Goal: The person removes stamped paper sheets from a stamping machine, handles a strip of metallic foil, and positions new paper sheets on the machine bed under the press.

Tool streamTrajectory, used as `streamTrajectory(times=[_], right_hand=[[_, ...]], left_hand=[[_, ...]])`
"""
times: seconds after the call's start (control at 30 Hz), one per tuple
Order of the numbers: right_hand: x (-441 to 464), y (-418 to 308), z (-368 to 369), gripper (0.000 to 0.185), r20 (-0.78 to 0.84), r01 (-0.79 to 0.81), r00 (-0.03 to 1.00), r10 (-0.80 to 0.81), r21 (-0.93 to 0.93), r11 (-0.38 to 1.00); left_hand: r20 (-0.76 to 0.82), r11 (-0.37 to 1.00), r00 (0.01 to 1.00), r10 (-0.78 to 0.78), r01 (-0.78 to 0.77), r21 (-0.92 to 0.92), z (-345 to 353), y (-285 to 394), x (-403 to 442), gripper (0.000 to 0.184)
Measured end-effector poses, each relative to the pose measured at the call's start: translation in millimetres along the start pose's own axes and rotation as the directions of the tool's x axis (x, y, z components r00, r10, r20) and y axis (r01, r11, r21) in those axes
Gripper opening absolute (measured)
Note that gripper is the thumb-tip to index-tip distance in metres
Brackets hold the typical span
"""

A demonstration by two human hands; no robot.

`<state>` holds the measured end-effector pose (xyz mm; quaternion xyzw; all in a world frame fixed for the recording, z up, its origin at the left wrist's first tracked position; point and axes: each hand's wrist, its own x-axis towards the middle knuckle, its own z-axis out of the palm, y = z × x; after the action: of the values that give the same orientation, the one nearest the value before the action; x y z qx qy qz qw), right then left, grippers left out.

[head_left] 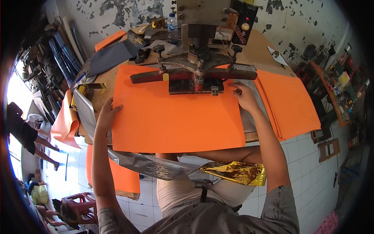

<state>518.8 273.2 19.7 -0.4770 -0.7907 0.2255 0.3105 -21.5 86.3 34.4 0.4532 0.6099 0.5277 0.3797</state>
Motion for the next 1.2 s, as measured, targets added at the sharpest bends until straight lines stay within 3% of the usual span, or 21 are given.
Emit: streamTrajectory(times=[0.2,0.43,0.7,0.8,0.9,0.97,1.2], right_hand=[[-13.9,-7.7,-8.7,0.038,0.06,-0.067,0.996,0.067,0.013,0.998],[-1.8,-2.1,-2.2,0.037,0.012,0.059,0.998,-0.059,0.014,0.998],[73.9,52.9,30.1,0.031,-0.021,0.165,0.986,-0.165,-0.005,0.986],[107.2,67.0,41.2,0.035,-0.076,0.449,0.842,-0.535,-0.452,0.771],[133.8,103.4,66.1,0.044,-0.173,0.251,0.936,-0.308,-0.29,0.924],[170.8,177.4,93.7,0.041,-0.181,0.327,0.879,-0.441,-0.445,0.834],[167.3,150.7,53.4,0.039,-0.094,0.416,0.875,-0.474,-0.355,0.838]], left_hand=[[-0.016,0.999,1.0,0.0,0.0,-0.033,-1.2,-0.1,-8.8,0.032],[-0.046,0.999,0.999,-0.016,0.014,-0.032,-5.1,-2.5,-0.7,0.03],[-0.114,0.974,0.988,0.106,-0.08,0.214,-31.8,-26.0,97.2,0.025],[-0.185,0.933,0.962,0.199,-0.129,0.335,-45.5,-52.2,146.0,0.02],[-0.26,0.824,0.917,0.303,-0.115,0.555,-50.3,-64.3,171.9,0.019],[-0.294,0.759,0.888,0.353,-0.088,0.645,-45.9,-66.0,180.8,0.019],[-0.331,0.795,0.872,0.362,-0.103,0.598,-30.0,-67.1,191.0,0.03]])
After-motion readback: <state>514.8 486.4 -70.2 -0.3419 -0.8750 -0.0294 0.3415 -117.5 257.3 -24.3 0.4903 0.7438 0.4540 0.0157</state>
